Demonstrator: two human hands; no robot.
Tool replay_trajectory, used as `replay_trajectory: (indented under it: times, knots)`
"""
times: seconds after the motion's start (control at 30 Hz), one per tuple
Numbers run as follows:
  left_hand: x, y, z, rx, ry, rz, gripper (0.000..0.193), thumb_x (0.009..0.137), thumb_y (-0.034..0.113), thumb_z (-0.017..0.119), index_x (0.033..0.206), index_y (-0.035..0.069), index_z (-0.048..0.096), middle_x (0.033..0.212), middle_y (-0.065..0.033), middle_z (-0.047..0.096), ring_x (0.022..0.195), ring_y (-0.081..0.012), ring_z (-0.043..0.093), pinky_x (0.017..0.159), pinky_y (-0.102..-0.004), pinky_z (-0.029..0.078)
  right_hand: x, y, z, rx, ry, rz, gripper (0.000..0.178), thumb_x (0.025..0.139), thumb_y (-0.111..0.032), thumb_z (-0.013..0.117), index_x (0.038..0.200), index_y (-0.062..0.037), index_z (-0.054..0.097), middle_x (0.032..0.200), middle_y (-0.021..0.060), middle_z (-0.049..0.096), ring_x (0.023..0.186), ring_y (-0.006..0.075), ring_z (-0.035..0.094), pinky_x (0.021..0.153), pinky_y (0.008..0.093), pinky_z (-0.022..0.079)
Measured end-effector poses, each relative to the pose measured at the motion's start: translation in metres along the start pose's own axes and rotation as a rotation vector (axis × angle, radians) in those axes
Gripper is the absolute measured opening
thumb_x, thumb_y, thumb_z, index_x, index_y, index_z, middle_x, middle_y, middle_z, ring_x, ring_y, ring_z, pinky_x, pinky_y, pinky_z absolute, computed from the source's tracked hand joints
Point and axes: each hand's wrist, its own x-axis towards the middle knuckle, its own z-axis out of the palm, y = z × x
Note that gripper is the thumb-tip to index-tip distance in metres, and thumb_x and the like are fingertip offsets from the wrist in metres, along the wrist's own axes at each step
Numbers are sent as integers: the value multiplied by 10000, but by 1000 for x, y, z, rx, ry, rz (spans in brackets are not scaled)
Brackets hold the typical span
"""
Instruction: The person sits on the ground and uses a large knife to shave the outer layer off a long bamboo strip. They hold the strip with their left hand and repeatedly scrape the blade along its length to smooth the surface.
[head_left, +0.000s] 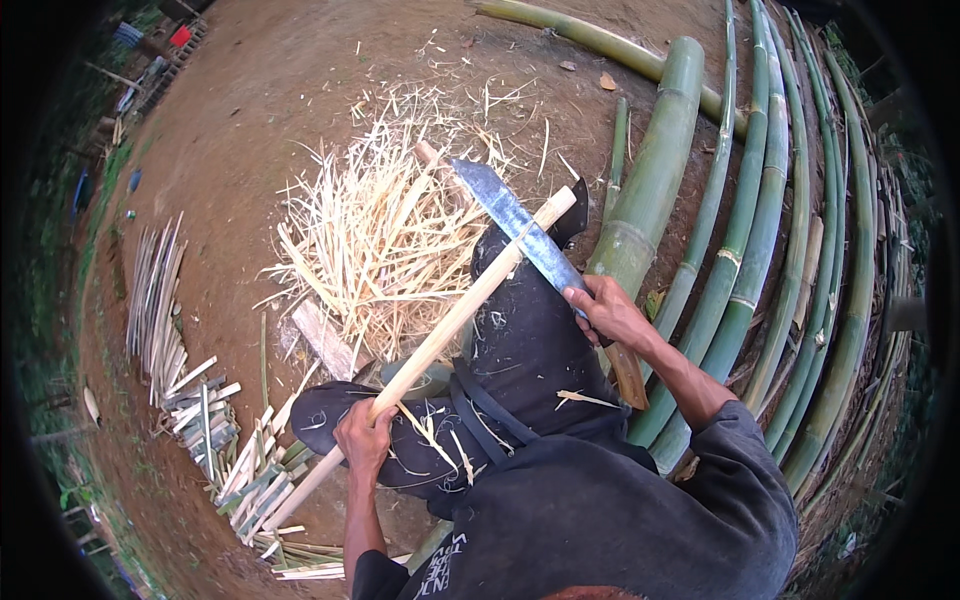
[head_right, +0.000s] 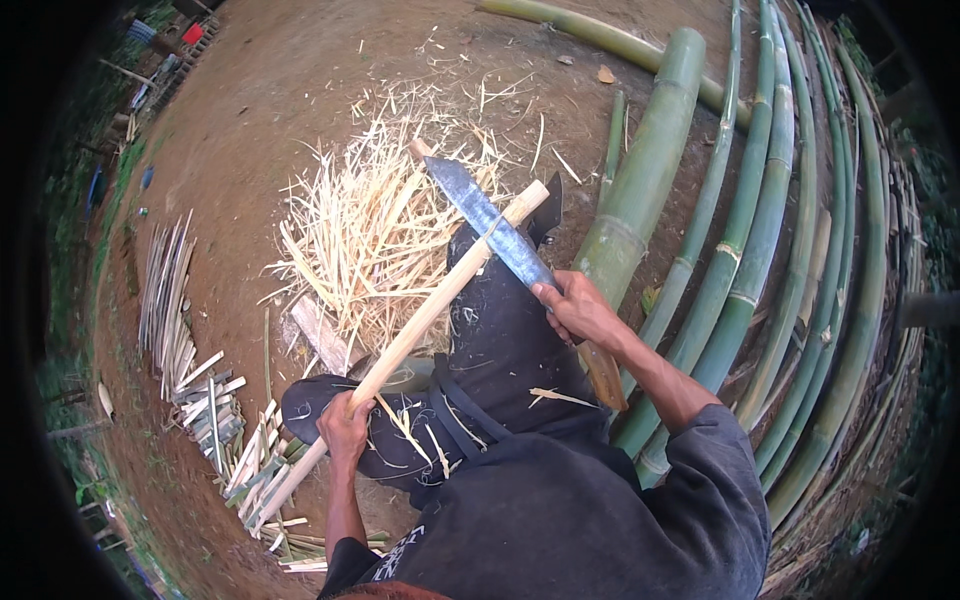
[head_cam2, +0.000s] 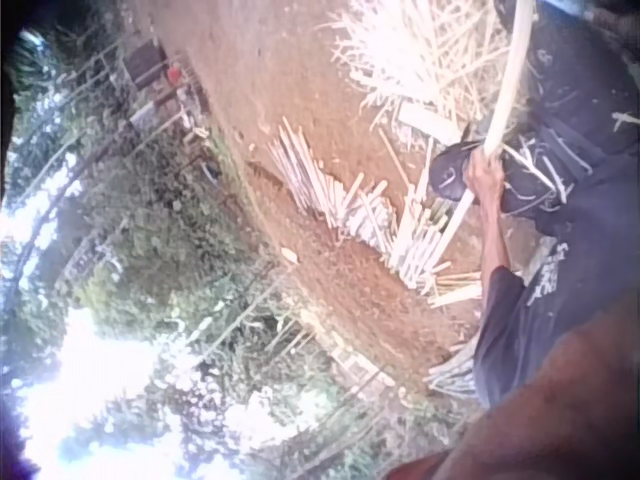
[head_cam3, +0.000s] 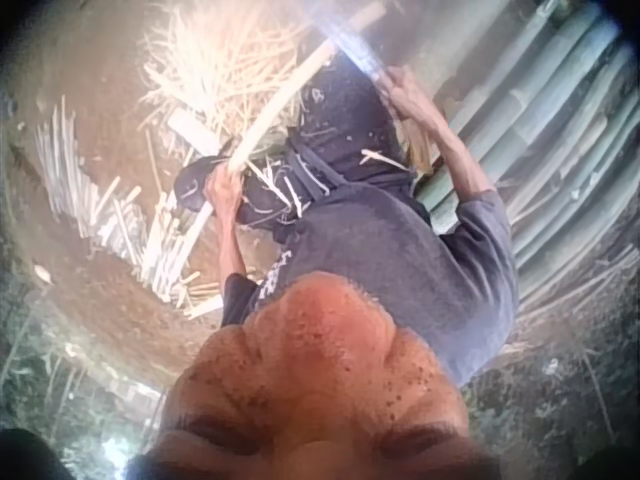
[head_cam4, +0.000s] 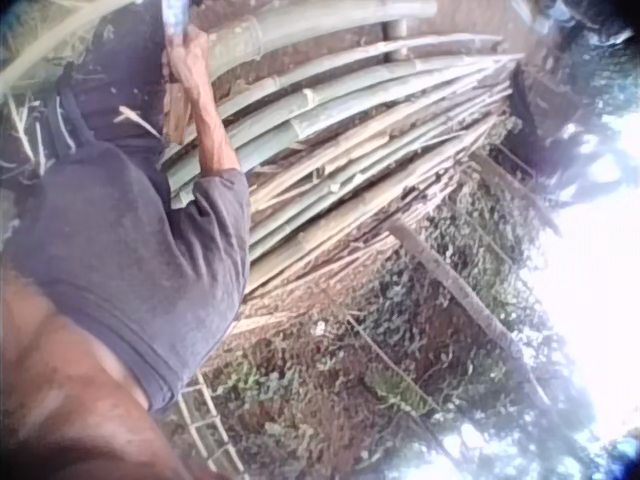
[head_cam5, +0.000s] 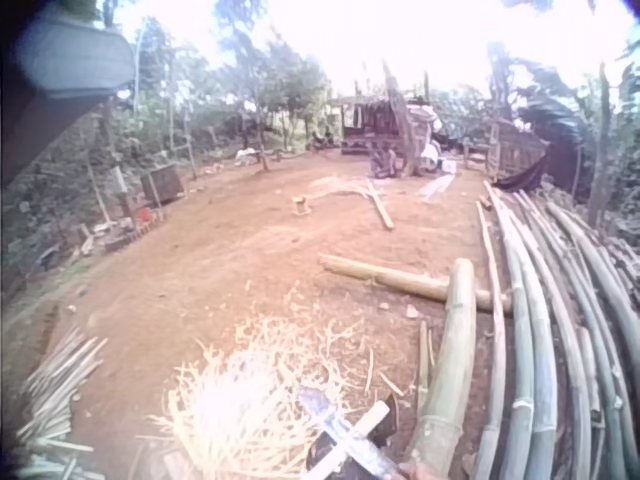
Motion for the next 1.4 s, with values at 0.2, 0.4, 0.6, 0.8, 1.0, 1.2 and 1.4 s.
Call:
replay_trajectory:
  times: [0.2, 0.4, 0.6, 0.8, 1.0, 1.2, 1.4]
  knots:
    - [2, -1, 2, -15, -15, -21, 300, 775, 232, 814, 931, 16, 675, 840, -168, 693, 738, -378, 672, 667, -449, 511, 12, 5, -12, 153, 153, -65, 296, 1034, -297, 534, 934, -18, 535, 595, 11, 518, 429, 105, 505, 390, 274, 403]
    - [3, -2, 3, -17, -26, -31, 302, 782, 235, 811, 936, 14, 675, 843, -171, 696, 743, -377, 675, 670, -446, 512, -5, 3, 10, 79, 10, 13, 320, 1036, -313, 533, 922, -14, 536, 609, 17, 521, 436, 106, 499, 395, 295, 399]
    - [2, -3, 6, -42, -1, -25, 312, 785, 243, 811, 945, 11, 679, 847, -169, 699, 752, -374, 680, 677, -439, 518, -10, 2, 18, 93, 28, 52, 291, 1035, -288, 534, 943, -12, 540, 609, 18, 534, 449, 106, 516, 392, 295, 397]
    - [1, -1, 4, -49, -7, -34, 311, 780, 231, 814, 947, 6, 681, 857, -170, 702, 755, -368, 682, 682, -434, 522, -13, 9, 32, 101, 12, 21, 302, 1029, -289, 541, 925, -6, 530, 620, 24, 521, 447, 108, 506, 397, 291, 407]
    - [5, 2, 4, -58, -12, -40, 299, 782, 218, 812, 943, 1, 684, 864, -176, 703, 755, -369, 682, 688, -430, 522, -23, 2, 43, 0, -85, 56, 301, 1030, -292, 530, 948, -3, 539, 609, 34, 530, 450, 120, 520, 401, 297, 418]
    - [5, 4, 3, -95, -26, -98, 306, 777, 198, 815, 954, -18, 690, 868, -188, 704, 773, -375, 688, 703, -425, 528, -38, -2, 75, -42, -235, 97, 320, 1029, -303, 537, 921, -2, 549, 624, 39, 544, 468, 114, 531, 414, 300, 418]
    - [16, 14, 11, -122, -39, -111, 339, 784, 232, 818, 989, -9, 697, 872, -194, 707, 781, -380, 689, 691, -425, 527, -30, 2, 66, 5, -131, 69, 290, 1033, -276, 530, 915, -12, 528, 615, 25, 532, 462, 107, 516, 408, 296, 406]
